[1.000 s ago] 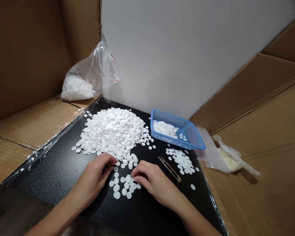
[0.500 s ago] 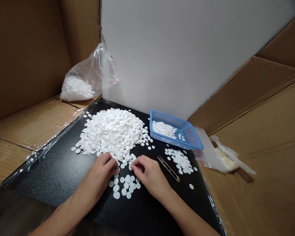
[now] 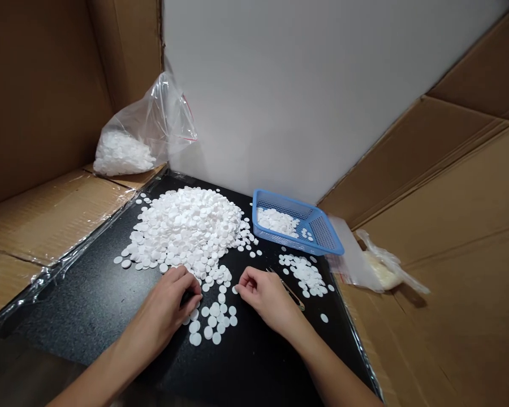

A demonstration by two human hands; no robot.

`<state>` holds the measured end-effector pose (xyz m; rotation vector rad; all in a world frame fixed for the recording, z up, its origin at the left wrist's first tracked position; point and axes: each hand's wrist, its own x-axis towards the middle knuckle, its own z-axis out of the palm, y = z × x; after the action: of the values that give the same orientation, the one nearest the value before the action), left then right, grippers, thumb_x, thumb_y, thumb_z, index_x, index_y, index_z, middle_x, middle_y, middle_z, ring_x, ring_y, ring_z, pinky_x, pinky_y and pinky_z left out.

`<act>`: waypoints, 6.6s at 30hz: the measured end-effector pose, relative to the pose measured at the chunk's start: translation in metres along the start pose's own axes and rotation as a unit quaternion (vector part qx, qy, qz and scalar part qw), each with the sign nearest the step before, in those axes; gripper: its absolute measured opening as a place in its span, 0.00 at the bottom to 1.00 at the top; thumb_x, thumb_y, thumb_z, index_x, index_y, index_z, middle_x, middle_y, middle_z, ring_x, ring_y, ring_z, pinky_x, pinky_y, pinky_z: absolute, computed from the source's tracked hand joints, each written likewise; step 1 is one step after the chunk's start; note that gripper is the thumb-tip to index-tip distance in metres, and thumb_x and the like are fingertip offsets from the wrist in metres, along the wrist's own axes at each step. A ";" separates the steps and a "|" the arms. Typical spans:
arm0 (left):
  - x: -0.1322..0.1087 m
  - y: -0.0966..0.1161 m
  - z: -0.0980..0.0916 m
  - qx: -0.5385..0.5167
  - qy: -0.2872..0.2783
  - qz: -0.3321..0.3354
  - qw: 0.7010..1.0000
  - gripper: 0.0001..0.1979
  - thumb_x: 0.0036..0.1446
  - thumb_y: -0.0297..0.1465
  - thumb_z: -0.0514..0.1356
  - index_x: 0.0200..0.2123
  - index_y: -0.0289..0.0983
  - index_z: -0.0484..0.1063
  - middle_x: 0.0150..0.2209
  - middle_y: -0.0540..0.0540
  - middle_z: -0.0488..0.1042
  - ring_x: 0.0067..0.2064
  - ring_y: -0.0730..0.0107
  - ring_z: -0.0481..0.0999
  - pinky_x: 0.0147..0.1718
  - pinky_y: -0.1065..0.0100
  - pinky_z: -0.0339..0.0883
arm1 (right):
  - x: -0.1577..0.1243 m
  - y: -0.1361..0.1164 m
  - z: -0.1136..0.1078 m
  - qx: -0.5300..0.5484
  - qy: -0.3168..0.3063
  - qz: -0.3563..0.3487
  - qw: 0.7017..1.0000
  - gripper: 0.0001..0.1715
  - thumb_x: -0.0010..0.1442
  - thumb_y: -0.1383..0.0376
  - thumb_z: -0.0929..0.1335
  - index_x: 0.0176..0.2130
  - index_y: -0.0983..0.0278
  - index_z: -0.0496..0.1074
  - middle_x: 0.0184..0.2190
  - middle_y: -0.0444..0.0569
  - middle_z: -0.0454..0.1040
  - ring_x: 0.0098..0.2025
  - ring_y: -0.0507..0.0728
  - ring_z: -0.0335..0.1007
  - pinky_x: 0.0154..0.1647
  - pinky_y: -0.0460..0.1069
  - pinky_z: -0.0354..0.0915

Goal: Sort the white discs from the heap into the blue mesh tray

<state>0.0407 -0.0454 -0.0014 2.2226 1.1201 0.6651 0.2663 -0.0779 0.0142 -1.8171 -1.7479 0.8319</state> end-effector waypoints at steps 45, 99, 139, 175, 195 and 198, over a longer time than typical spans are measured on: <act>0.002 0.000 -0.007 -0.030 0.017 -0.015 0.999 0.12 0.68 0.33 0.49 0.36 0.41 0.70 0.35 0.48 0.73 0.37 0.63 0.73 0.35 0.66 0.65 | -0.002 0.001 0.007 -0.045 -0.002 -0.184 0.982 0.08 0.63 0.72 0.68 0.33 0.63 0.74 0.33 0.47 0.72 0.35 0.54 0.70 0.37 0.48 0.65; -0.029 0.007 -0.002 -0.072 -0.081 -0.006 0.994 0.13 0.69 0.27 0.45 0.44 0.43 0.68 0.46 0.45 0.74 0.46 0.61 0.72 0.45 0.61 0.67 | -0.011 -0.008 -0.002 0.060 -0.120 -0.065 0.989 0.15 0.58 0.77 0.69 0.40 0.60 0.80 0.37 0.45 0.73 0.38 0.54 0.71 0.39 0.47 0.65; 0.009 -0.003 0.004 0.023 -0.022 0.009 0.999 0.05 0.62 0.27 0.55 0.35 0.40 0.70 0.37 0.48 0.68 0.38 0.64 0.70 0.34 0.65 0.62 | -0.005 -0.002 0.008 0.006 -0.014 -0.118 0.993 0.12 0.64 0.70 0.68 0.28 0.61 0.68 0.29 0.42 0.70 0.32 0.54 0.68 0.35 0.47 0.61; 0.006 -0.005 0.010 0.068 -0.045 0.075 0.994 0.11 0.62 0.20 0.53 0.33 0.36 0.74 0.33 0.47 0.71 0.34 0.67 0.74 0.32 0.70 0.64 | -0.007 -0.007 0.020 0.076 -0.028 -0.147 0.986 0.10 0.57 0.75 0.70 0.29 0.63 0.68 0.29 0.41 0.68 0.29 0.50 0.64 0.30 0.44 0.61; 0.000 0.000 -0.012 -0.003 -0.095 0.098 0.991 0.09 0.63 0.23 0.54 0.33 0.39 0.71 0.41 0.46 0.76 0.43 0.64 0.74 0.40 0.67 0.67 | -0.009 0.001 -0.001 -0.015 -0.076 -0.190 0.979 0.12 0.59 0.79 0.69 0.32 0.63 0.71 0.35 0.45 0.70 0.39 0.54 0.69 0.39 0.46 0.63; 0.001 0.002 -0.014 -0.012 -0.097 0.081 0.992 0.07 0.65 0.28 0.55 0.35 0.40 0.71 0.40 0.47 0.75 0.42 0.64 0.74 0.39 0.68 0.67 | -0.009 0.002 -0.008 -0.008 -0.100 -0.171 0.980 0.09 0.61 0.76 0.69 0.33 0.62 0.72 0.35 0.44 0.72 0.38 0.53 0.70 0.40 0.46 0.63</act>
<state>0.0338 -0.0420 0.0103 2.3177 0.8372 0.5116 0.2737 -0.0865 0.0194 -1.4222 -2.1201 0.8797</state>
